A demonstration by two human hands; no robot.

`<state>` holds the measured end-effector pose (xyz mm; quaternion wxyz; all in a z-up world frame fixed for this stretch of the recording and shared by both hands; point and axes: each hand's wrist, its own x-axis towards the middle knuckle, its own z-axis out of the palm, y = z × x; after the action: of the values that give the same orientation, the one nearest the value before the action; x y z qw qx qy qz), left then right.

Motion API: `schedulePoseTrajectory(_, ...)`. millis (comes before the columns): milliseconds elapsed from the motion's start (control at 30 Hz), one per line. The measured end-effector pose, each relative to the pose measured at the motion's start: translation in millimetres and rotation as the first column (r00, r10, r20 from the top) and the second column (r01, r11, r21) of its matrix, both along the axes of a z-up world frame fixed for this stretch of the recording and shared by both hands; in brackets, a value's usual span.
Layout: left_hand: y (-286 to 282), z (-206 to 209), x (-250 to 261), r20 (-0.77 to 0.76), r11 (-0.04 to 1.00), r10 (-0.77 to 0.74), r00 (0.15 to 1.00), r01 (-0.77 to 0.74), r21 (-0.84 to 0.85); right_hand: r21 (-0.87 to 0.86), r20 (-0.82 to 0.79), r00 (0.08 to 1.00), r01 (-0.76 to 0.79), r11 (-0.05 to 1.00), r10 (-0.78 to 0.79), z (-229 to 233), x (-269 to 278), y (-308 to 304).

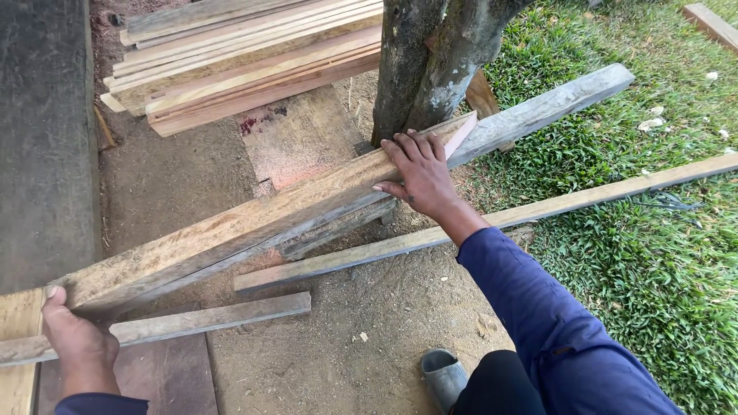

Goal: The recorder is sawing a piece of wood into smaller pieces.

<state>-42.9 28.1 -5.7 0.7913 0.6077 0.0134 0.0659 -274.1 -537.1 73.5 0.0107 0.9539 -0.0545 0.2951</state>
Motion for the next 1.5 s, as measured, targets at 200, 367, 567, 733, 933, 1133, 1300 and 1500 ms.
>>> schedulePoseTrajectory(200, 0, -3, 3, 0.014, 0.999, -0.013, 1.0, 0.013, -0.038, 0.02, 0.001, 1.0, -0.007, 1.0, 0.007, 3, 0, 0)
schedulePoseTrajectory(367, 8, -17, 11, 0.038, 0.998, -0.032, 0.999, 0.034, -0.048, 0.043, 0.016, 0.999, -0.034, 0.999, 0.033, 11, -1, 1)
schedulePoseTrajectory(567, 2, -18, 3, 0.028, 0.989, -0.041, 0.999, 0.044, -0.139, 0.018, -0.006, 0.998, -0.064, 0.998, 0.064, 23, 4, -6)
schedulePoseTrajectory(733, 22, -39, 16, 0.077, 0.985, -0.053, 0.996, 0.065, -0.16, -0.031, 0.098, 0.993, -0.059, 0.998, 0.062, 13, 8, -5)
schedulePoseTrajectory(933, 38, -18, 31, -0.061, 0.996, 0.043, 0.997, -0.038, 0.079, 0.018, 0.145, 0.987, -0.079, 0.997, 0.076, -2, 13, -11)
schedulePoseTrajectory(1133, 79, -60, 71, -0.029, 0.968, -0.196, 0.98, 0.189, -0.165, -0.082, 0.236, 0.971, -0.006, 0.997, 0.025, -11, 3, -2)
schedulePoseTrajectory(1300, 61, -35, 49, 0.045, 0.949, -0.248, 0.968, 0.252, -0.19, -0.04, 0.117, 0.99, -0.075, 0.996, 0.08, 26, -13, 2)
schedulePoseTrajectory(1500, 61, -53, 48, 0.127, 0.962, -0.216, 0.968, 0.234, -0.143, -0.036, -0.101, 0.983, -0.157, 0.987, 0.153, 38, -9, -6)
